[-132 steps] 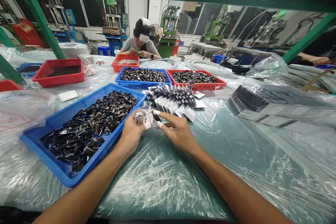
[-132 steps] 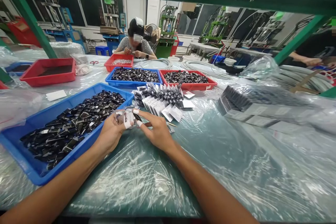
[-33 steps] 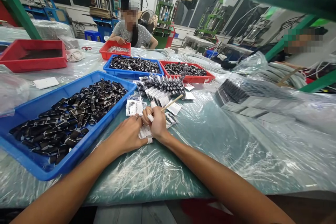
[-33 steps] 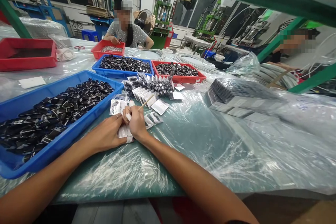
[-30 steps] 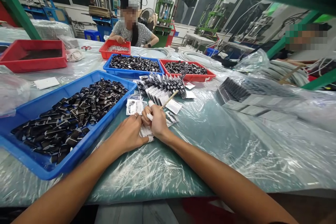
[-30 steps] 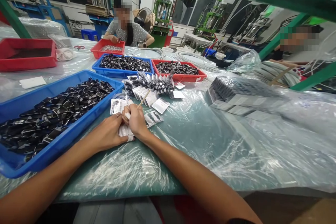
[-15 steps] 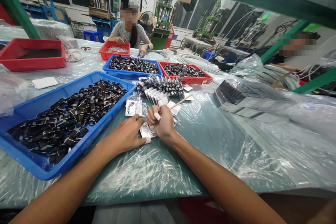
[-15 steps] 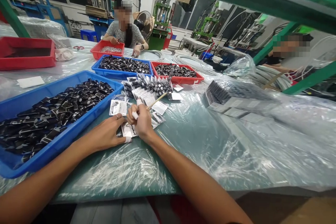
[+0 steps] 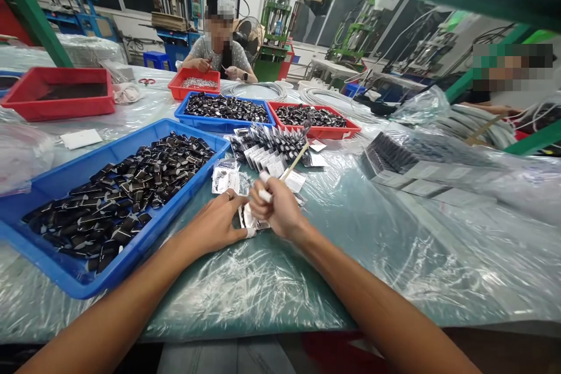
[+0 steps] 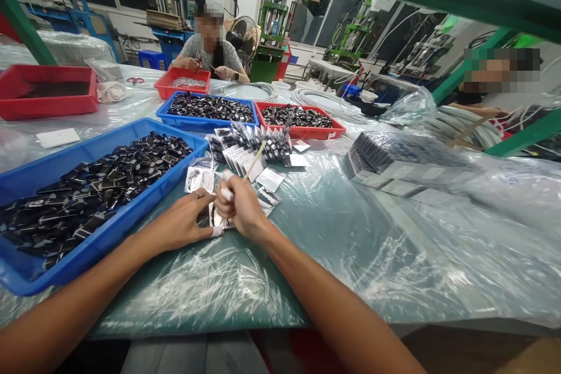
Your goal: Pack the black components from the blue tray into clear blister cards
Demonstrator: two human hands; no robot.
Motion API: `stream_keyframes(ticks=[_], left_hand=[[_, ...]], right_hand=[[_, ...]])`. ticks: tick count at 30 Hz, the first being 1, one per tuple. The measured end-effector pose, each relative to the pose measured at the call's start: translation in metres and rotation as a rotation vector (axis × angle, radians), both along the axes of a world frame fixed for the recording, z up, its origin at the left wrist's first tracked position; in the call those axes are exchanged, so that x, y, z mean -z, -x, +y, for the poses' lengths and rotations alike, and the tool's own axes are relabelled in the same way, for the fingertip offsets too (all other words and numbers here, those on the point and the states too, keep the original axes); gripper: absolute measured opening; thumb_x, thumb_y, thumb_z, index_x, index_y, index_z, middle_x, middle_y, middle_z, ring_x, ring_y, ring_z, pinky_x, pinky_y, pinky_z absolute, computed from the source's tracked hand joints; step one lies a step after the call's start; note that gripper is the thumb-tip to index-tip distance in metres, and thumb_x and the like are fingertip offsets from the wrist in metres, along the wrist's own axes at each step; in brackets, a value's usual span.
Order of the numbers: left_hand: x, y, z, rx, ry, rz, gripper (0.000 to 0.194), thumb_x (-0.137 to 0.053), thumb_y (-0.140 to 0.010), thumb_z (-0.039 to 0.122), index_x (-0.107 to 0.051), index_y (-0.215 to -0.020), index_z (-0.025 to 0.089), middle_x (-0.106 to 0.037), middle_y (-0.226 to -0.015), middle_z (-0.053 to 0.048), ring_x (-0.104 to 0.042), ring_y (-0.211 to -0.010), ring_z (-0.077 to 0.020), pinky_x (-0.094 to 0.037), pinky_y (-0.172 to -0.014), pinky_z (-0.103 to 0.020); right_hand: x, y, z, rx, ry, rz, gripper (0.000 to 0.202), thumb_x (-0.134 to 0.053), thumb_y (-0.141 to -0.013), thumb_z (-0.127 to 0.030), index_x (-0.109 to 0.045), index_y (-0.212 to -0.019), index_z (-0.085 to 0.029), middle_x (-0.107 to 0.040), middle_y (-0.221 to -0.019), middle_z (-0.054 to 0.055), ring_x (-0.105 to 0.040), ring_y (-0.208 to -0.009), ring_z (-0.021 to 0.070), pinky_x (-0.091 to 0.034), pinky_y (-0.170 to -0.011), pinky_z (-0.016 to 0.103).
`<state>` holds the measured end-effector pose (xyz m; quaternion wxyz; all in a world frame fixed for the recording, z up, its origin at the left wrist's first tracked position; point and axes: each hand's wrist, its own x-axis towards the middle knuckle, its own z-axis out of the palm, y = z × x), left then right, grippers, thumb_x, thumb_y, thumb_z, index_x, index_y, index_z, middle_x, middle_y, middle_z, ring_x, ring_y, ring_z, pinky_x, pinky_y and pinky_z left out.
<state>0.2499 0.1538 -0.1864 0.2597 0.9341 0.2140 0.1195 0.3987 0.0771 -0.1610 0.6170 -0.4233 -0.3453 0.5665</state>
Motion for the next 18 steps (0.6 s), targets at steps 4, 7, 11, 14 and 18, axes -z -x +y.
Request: stream_keyframes(ticks=[4,7,11,14,18], left_hand=[[-0.001,-0.003,0.004,-0.09,0.274,-0.168,0.053,-0.054,-0.076,0.02,-0.044,-0.127,0.023,-0.061,-0.085,-0.002,-0.06,-0.074,-0.02,-0.047,-0.068,-0.033],[-0.001,-0.008,0.009,-0.23,0.588,-0.398,0.054,-0.059,-0.072,0.023,-0.045,-0.124,0.017,-0.063,-0.09,-0.005,-0.063,-0.076,-0.0184,-0.052,-0.072,-0.033],[-0.005,-0.011,0.011,-0.306,0.812,-0.542,0.034,-0.062,-0.075,0.032,-0.061,-0.103,0.014,-0.067,-0.098,-0.012,-0.065,-0.087,-0.0215,-0.052,-0.085,-0.039],[-0.009,-0.01,0.007,-0.265,0.897,-0.615,0.032,-0.06,-0.078,0.038,-0.067,-0.098,0.014,-0.068,-0.1,-0.011,-0.064,-0.09,-0.022,-0.051,-0.088,-0.039],[-0.011,-0.008,0.004,-0.275,0.907,-0.688,0.032,-0.066,-0.074,0.04,-0.068,-0.093,0.015,-0.068,-0.097,-0.01,-0.062,-0.092,-0.0223,-0.05,-0.086,-0.038]], right_hand=[[-0.014,-0.047,-0.002,0.14,0.189,-0.488,0.022,-0.057,-0.082,-0.036,-0.044,-0.072,-0.021,-0.038,-0.054,-0.007,-0.031,-0.041,0.0083,-0.025,-0.039,0.02],[-0.016,-0.058,-0.006,0.395,0.148,-1.145,0.019,-0.061,-0.077,-0.026,-0.056,-0.092,-0.018,-0.061,-0.083,0.008,-0.06,-0.074,0.0227,-0.05,-0.067,0.036],[-0.01,-0.033,-0.009,0.442,-0.297,-1.598,0.031,-0.053,-0.083,-0.018,-0.057,-0.114,-0.016,-0.053,-0.125,0.017,-0.05,-0.12,0.0322,-0.043,-0.099,0.051],[-0.004,-0.009,-0.006,0.318,-0.435,-1.634,0.035,-0.052,-0.087,-0.018,-0.055,-0.122,-0.018,-0.052,-0.13,0.016,-0.049,-0.123,0.0301,-0.044,-0.103,0.05],[0.005,0.003,-0.002,0.351,-0.42,-1.529,0.036,-0.055,-0.09,-0.024,-0.053,-0.125,-0.017,-0.054,-0.131,0.017,-0.05,-0.124,0.0302,-0.043,-0.104,0.051]])
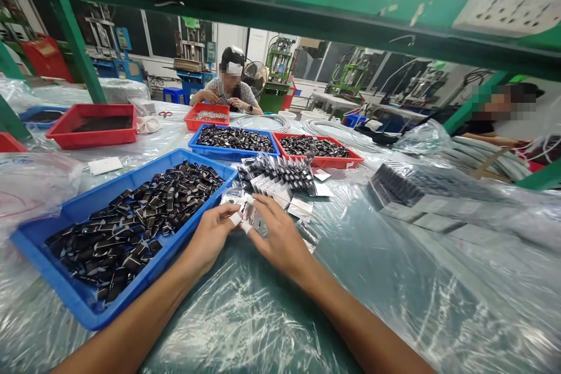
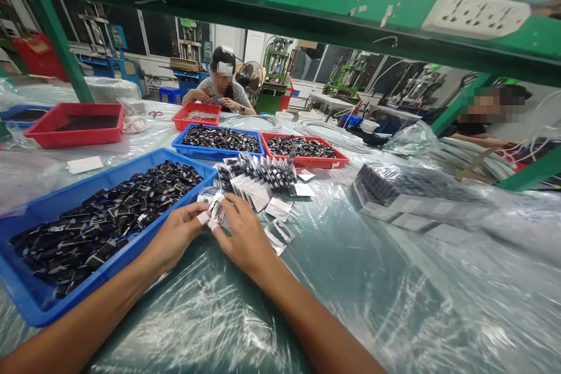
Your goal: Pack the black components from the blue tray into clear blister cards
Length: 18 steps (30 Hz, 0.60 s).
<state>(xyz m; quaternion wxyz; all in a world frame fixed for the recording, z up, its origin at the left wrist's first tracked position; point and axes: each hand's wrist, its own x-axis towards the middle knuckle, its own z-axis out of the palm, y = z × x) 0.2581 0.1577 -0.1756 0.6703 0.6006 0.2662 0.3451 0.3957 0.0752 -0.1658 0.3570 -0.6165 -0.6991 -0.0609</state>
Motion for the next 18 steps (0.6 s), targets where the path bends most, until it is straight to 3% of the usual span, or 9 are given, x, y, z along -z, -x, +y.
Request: stream_keyframes(ticks=[8,11,15,18], left_hand=[[0.003,-0.002,0.002,-0.006,-0.061,-0.117,0.023,-0.071,-0.073,0.034,-0.063,-0.085,0.016,-0.064,-0.081,-0.003,-0.058,-0.074,-0.0156,-0.048,-0.073,-0.031],[0.003,-0.003,0.002,-0.012,-0.134,-0.07,0.02,-0.068,-0.074,0.034,-0.063,-0.083,0.016,-0.063,-0.076,-0.002,-0.057,-0.07,-0.0154,-0.047,-0.071,-0.031],[0.007,-0.004,0.004,-0.028,-0.164,-0.025,0.016,-0.063,-0.077,0.03,-0.062,-0.084,0.015,-0.064,-0.076,-0.003,-0.059,-0.07,-0.0168,-0.048,-0.071,-0.032],[0.01,-0.005,0.006,-0.092,-0.168,0.027,0.014,-0.059,-0.078,0.027,-0.062,-0.084,0.015,-0.064,-0.077,-0.004,-0.059,-0.067,-0.0168,-0.047,-0.068,-0.032]], right_hand=[[-0.006,-0.006,0.002,-0.119,0.134,0.539,0.032,-0.068,-0.083,-0.031,-0.061,-0.112,-0.019,-0.07,-0.107,0.007,-0.07,-0.096,0.0245,-0.057,-0.088,0.042],[-0.002,-0.01,0.001,-0.126,0.153,0.503,0.032,-0.063,-0.085,-0.028,-0.063,-0.116,-0.019,-0.071,-0.109,0.008,-0.07,-0.095,0.0249,-0.058,-0.086,0.041],[0.004,-0.017,-0.002,-0.008,0.024,0.197,0.028,-0.057,-0.083,-0.02,-0.067,-0.109,-0.018,-0.073,-0.098,0.01,-0.071,-0.083,0.0267,-0.057,-0.076,0.041],[-0.013,-0.024,0.009,0.115,-0.107,0.201,0.022,-0.053,-0.086,-0.024,-0.068,-0.103,-0.018,-0.073,-0.083,0.007,-0.069,-0.07,0.0242,-0.057,-0.069,0.039]])
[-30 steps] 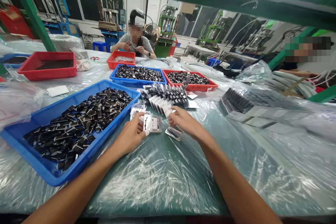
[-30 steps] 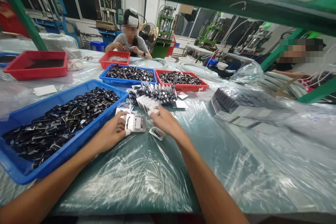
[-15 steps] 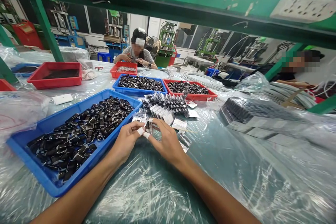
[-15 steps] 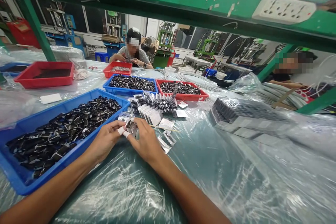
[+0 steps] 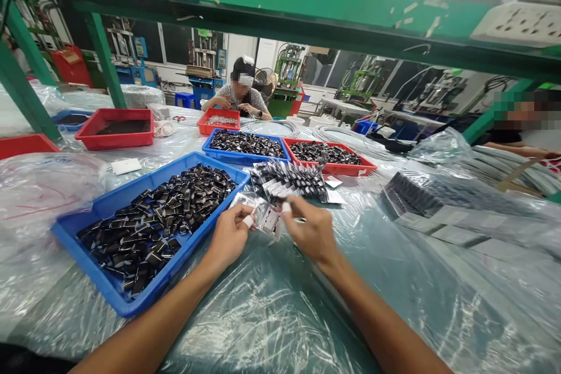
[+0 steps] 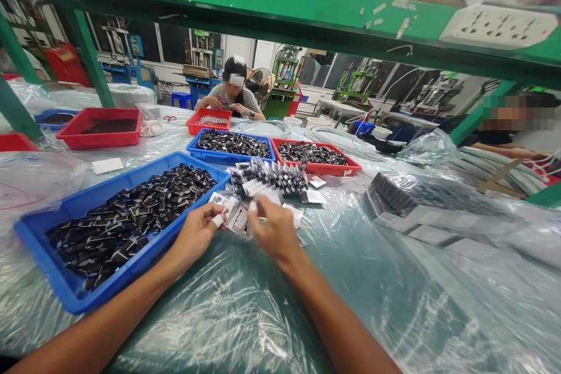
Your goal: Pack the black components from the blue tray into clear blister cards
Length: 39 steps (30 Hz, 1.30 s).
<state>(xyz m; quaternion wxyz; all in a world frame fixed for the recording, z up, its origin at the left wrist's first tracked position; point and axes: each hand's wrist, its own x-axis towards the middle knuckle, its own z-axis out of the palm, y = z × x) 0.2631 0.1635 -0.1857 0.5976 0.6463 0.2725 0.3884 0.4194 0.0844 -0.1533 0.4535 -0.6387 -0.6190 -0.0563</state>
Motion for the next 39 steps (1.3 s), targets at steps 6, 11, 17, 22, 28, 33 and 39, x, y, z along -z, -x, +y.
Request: stream_keyframes(ticks=[6,11,17,22,28,33,39], left_hand=[[-0.002,-0.003,-0.002,-0.013,0.223,-0.128,0.015,-0.063,-0.076,0.028,-0.064,-0.086,0.015,-0.064,-0.087,-0.006,-0.06,-0.081,-0.0194,-0.051,-0.079,-0.035],[-0.005,-0.005,-0.002,-0.002,0.442,-0.382,0.016,-0.066,-0.072,0.023,-0.064,-0.085,0.015,-0.064,-0.094,-0.007,-0.06,-0.087,-0.0186,-0.051,-0.08,-0.032],[-0.013,-0.003,-0.007,0.151,0.461,-0.466,0.026,-0.07,-0.078,0.03,-0.067,-0.098,0.013,-0.067,-0.099,-0.008,-0.06,-0.09,-0.017,-0.047,-0.08,-0.027],[-0.01,-0.002,-0.005,0.165,0.366,-0.369,0.038,-0.08,-0.069,0.027,-0.07,-0.102,0.012,-0.071,-0.1,-0.009,-0.063,-0.092,-0.0196,-0.045,-0.087,-0.029],[-0.002,0.0,-0.003,0.186,0.366,-0.367,0.042,-0.081,-0.065,0.023,-0.069,-0.104,0.015,-0.071,-0.094,-0.006,-0.063,-0.087,-0.0184,-0.047,-0.08,-0.028],[-0.006,-0.002,-0.006,0.155,0.306,-0.341,0.041,-0.082,-0.062,0.021,-0.069,-0.101,0.016,-0.07,-0.097,-0.005,-0.062,-0.09,-0.0188,-0.046,-0.084,-0.029],[0.0,-0.005,0.001,-0.015,0.303,-0.274,0.028,-0.074,-0.07,0.028,-0.068,-0.094,0.014,-0.069,-0.093,-0.008,-0.059,-0.079,-0.0172,-0.045,-0.069,-0.027]], right_hand=[[-0.061,0.011,0.045,-0.163,0.085,-0.052,0.039,-0.054,-0.088,-0.023,-0.055,-0.127,-0.02,-0.059,-0.128,0.012,-0.059,-0.114,0.0268,-0.053,-0.09,0.043],[-0.045,0.019,0.015,-0.118,0.098,-0.399,0.026,-0.054,-0.089,-0.02,-0.06,-0.114,-0.018,-0.057,-0.125,0.013,-0.057,-0.112,0.0273,-0.051,-0.093,0.047],[-0.007,0.013,-0.014,-0.1,0.085,-0.524,0.035,-0.056,-0.088,-0.016,-0.055,-0.123,-0.014,-0.052,-0.135,0.016,-0.048,-0.125,0.0295,-0.047,-0.102,0.049],[-0.003,0.018,-0.012,-0.103,0.127,-0.515,0.043,-0.053,-0.089,-0.018,-0.047,-0.132,-0.014,-0.044,-0.146,0.016,-0.037,-0.137,0.0309,-0.036,-0.112,0.053],[0.009,0.021,-0.006,-0.258,0.207,-0.163,0.045,-0.045,-0.097,-0.028,-0.033,-0.139,-0.016,-0.048,-0.142,0.016,-0.049,-0.129,0.0243,-0.046,-0.105,0.044],[0.017,0.003,-0.005,-0.263,0.174,-0.303,0.045,-0.039,-0.097,-0.017,-0.035,-0.142,-0.017,-0.052,-0.139,0.015,-0.055,-0.124,0.0253,-0.051,-0.099,0.044],[-0.015,-0.002,0.008,-0.122,-0.094,-0.361,0.049,-0.041,-0.096,-0.013,-0.04,-0.143,-0.022,-0.059,-0.133,0.011,-0.061,-0.116,0.0254,-0.052,-0.1,0.044]])
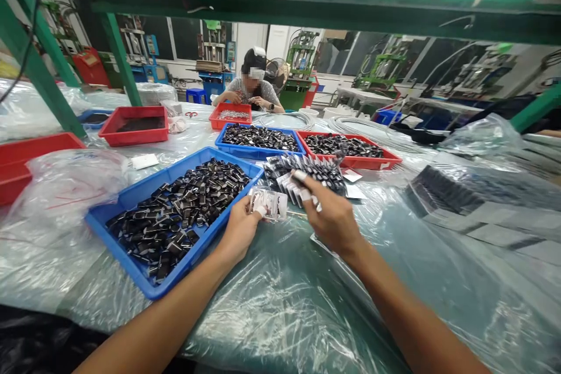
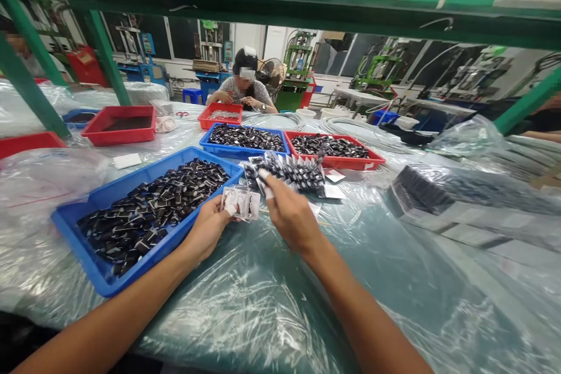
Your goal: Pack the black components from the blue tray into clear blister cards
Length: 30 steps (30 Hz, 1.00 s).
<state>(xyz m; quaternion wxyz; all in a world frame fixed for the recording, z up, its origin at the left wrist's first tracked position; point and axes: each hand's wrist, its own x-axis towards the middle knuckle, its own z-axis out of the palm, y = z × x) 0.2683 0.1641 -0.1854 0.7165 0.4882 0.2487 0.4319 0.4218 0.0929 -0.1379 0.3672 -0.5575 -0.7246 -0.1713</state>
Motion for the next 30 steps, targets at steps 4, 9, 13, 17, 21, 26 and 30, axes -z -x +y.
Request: stream_keyframes(ticks=[4,9,13,17,21,26,30], left_hand=[[-0.001,0.001,-0.001,0.116,0.128,-0.082,0.028,-0.072,-0.073,0.026,-0.065,-0.097,0.013,-0.067,-0.101,-0.01,-0.059,-0.081,-0.0171,-0.047,-0.066,-0.027],[-0.006,0.0,-0.005,0.197,0.179,-0.177,0.033,-0.069,-0.08,0.025,-0.062,-0.111,0.016,-0.065,-0.116,-0.011,-0.062,-0.1,-0.0216,-0.051,-0.085,-0.034],[-0.008,-0.001,-0.01,0.236,0.167,-0.19,0.033,-0.072,-0.078,0.026,-0.064,-0.108,0.015,-0.067,-0.111,-0.009,-0.062,-0.098,-0.0204,-0.051,-0.087,-0.035],[-0.005,-0.001,-0.01,0.172,0.133,-0.119,0.042,-0.082,-0.066,0.023,-0.066,-0.104,0.016,-0.069,-0.104,-0.006,-0.062,-0.096,-0.0193,-0.05,-0.086,-0.03],[0.002,0.0,-0.005,0.114,0.145,-0.087,0.041,-0.085,-0.058,0.019,-0.068,-0.095,0.016,-0.071,-0.093,-0.003,-0.064,-0.087,-0.0176,-0.05,-0.079,-0.028],[0.0,0.002,-0.005,0.114,0.104,-0.106,0.039,-0.085,-0.053,0.016,-0.068,-0.089,0.016,-0.07,-0.085,-0.001,-0.063,-0.08,-0.0173,-0.049,-0.078,-0.029],[-0.004,0.001,-0.009,0.15,0.04,-0.036,0.03,-0.081,-0.06,0.02,-0.068,-0.087,0.016,-0.07,-0.083,-0.004,-0.063,-0.08,-0.0199,-0.048,-0.082,-0.033]], right_hand=[[-0.04,0.009,0.015,-0.016,0.059,0.167,0.056,-0.052,-0.095,-0.027,-0.033,-0.147,-0.029,-0.045,-0.146,0.007,-0.046,-0.132,0.0275,-0.043,-0.107,0.05],[-0.02,-0.005,-0.002,-0.081,0.089,0.096,0.027,-0.053,-0.093,-0.021,-0.062,-0.118,-0.025,-0.06,-0.127,0.007,-0.058,-0.117,0.0241,-0.049,-0.1,0.047],[0.016,-0.007,-0.016,-0.114,0.139,0.019,0.028,-0.051,-0.092,-0.015,-0.063,-0.116,-0.018,-0.059,-0.128,0.012,-0.057,-0.118,0.0245,-0.05,-0.1,0.046],[0.025,0.002,-0.016,-0.112,0.179,0.05,0.034,-0.048,-0.092,-0.013,-0.059,-0.124,-0.019,-0.057,-0.131,0.011,-0.053,-0.123,0.0231,-0.047,-0.105,0.046],[0.023,0.009,-0.014,-0.134,0.199,0.147,0.041,-0.053,-0.091,-0.016,-0.054,-0.132,-0.021,-0.056,-0.134,0.01,-0.052,-0.126,0.0231,-0.045,-0.107,0.047],[0.023,0.004,-0.016,-0.206,0.232,0.297,0.042,-0.061,-0.089,-0.022,-0.056,-0.131,-0.024,-0.063,-0.128,0.005,-0.061,-0.114,0.0209,-0.053,-0.099,0.041],[0.019,-0.011,-0.024,-0.118,0.21,0.138,0.041,-0.046,-0.094,-0.015,-0.056,-0.132,-0.026,-0.064,-0.126,0.003,-0.063,-0.112,0.0221,-0.053,-0.098,0.043]])
